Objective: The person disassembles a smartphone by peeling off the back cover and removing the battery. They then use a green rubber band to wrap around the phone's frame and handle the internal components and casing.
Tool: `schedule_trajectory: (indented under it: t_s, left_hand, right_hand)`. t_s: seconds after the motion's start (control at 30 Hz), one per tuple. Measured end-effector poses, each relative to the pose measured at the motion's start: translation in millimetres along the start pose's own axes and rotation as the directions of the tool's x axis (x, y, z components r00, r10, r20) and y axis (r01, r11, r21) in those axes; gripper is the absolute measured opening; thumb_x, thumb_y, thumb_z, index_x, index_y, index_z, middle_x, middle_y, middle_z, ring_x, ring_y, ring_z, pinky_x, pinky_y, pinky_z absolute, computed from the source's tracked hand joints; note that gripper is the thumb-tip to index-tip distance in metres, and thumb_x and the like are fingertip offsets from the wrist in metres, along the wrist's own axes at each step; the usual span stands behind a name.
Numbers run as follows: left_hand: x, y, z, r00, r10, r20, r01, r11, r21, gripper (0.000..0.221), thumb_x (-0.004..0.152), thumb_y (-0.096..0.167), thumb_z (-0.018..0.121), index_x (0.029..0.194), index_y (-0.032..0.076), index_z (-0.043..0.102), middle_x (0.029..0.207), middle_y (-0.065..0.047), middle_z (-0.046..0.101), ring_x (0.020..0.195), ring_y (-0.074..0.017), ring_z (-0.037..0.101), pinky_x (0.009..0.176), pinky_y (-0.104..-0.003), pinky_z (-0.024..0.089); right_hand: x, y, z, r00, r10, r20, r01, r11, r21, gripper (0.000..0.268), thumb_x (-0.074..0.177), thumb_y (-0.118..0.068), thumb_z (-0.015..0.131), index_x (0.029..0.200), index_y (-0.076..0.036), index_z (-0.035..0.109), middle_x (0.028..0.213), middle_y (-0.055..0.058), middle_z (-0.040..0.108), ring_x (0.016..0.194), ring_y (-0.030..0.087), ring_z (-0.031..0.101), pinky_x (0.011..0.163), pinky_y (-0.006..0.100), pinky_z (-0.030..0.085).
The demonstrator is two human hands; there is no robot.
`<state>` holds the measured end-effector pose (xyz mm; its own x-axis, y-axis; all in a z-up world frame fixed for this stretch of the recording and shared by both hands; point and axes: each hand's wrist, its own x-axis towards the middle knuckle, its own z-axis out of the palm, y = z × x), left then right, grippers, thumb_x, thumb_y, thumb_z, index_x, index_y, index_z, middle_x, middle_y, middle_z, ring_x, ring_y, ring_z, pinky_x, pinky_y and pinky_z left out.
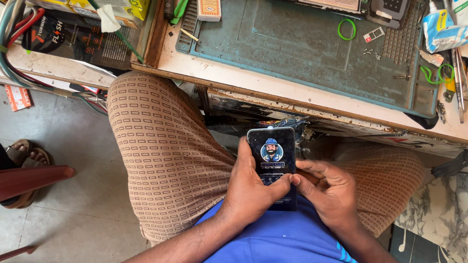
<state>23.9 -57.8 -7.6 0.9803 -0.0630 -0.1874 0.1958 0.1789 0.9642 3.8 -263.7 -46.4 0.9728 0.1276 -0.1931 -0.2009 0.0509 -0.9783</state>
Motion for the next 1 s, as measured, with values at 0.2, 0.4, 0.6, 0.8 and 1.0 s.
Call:
schedule_trajectory:
  t_s: [0.2, 0.4, 0.6, 0.8, 1.0]
  left_hand:
    - [1, -3, 1, 0.999, -0.029, 0.042, 0.036, 0.987, -0.154, 0.068, 0.079, 0.000, 0.079, 0.134, 0.005, 0.039, 0.116, -0.008, 0.062, 0.107, -0.0117, 0.063, 0.090, -0.029, 0.058]
    - [4, -5, 2, 0.998, 0.010, 0.058, -0.001, 0.988, -0.151, 0.069, 0.080, 0.001, 0.082, 0.135, 0.004, 0.041, 0.120, -0.010, 0.065, 0.112, -0.0137, 0.064, 0.095, -0.028, 0.057]
    - [7, -4, 0, 0.991, -0.073, 0.114, 0.104, 0.952, -0.289, 0.068, 0.082, -0.003, 0.079, 0.137, 0.004, 0.040, 0.119, -0.009, 0.064, 0.111, -0.0131, 0.065, 0.095, -0.030, 0.058]
    - [5, -4, 1, 0.990, -0.076, 0.122, 0.109, 0.951, -0.290, 0.072, 0.081, -0.004, 0.077, 0.140, 0.004, 0.038, 0.118, -0.009, 0.062, 0.108, -0.0131, 0.065, 0.094, -0.030, 0.058]
    - [5, -3, 2, 0.991, -0.066, 0.113, 0.092, 0.967, -0.238, 0.071, 0.081, -0.004, 0.078, 0.139, 0.004, 0.038, 0.118, -0.008, 0.063, 0.107, -0.0123, 0.065, 0.093, -0.028, 0.058]
  right_hand:
    - [-3, -10, 7, 0.995, -0.069, 0.073, 0.066, 0.997, 0.035, 0.038, 0.090, 0.008, 0.071, 0.126, 0.002, 0.060, 0.114, 0.017, 0.074, 0.110, 0.019, 0.073, 0.096, 0.031, 0.060]
    - [-5, -15, 6, 0.989, -0.136, 0.053, 0.136, 0.991, 0.001, 0.034, 0.093, 0.010, 0.069, 0.126, 0.003, 0.062, 0.112, 0.017, 0.074, 0.111, 0.020, 0.072, 0.097, 0.032, 0.060]
    - [-9, -20, 10, 0.988, -0.154, 0.026, 0.156, 0.982, -0.108, 0.034, 0.088, 0.009, 0.074, 0.121, 0.005, 0.066, 0.114, 0.016, 0.074, 0.107, 0.018, 0.073, 0.086, 0.028, 0.063]
    - [-11, -30, 13, 0.981, -0.188, 0.058, 0.195, 0.964, -0.182, 0.034, 0.087, 0.007, 0.075, 0.121, 0.005, 0.068, 0.114, 0.016, 0.076, 0.106, 0.020, 0.076, 0.090, 0.031, 0.065]
    - [-12, -33, 14, 0.983, -0.177, 0.052, 0.185, 0.950, -0.252, 0.036, 0.086, 0.008, 0.076, 0.121, 0.005, 0.068, 0.111, 0.015, 0.078, 0.103, 0.019, 0.076, 0.091, 0.032, 0.064]
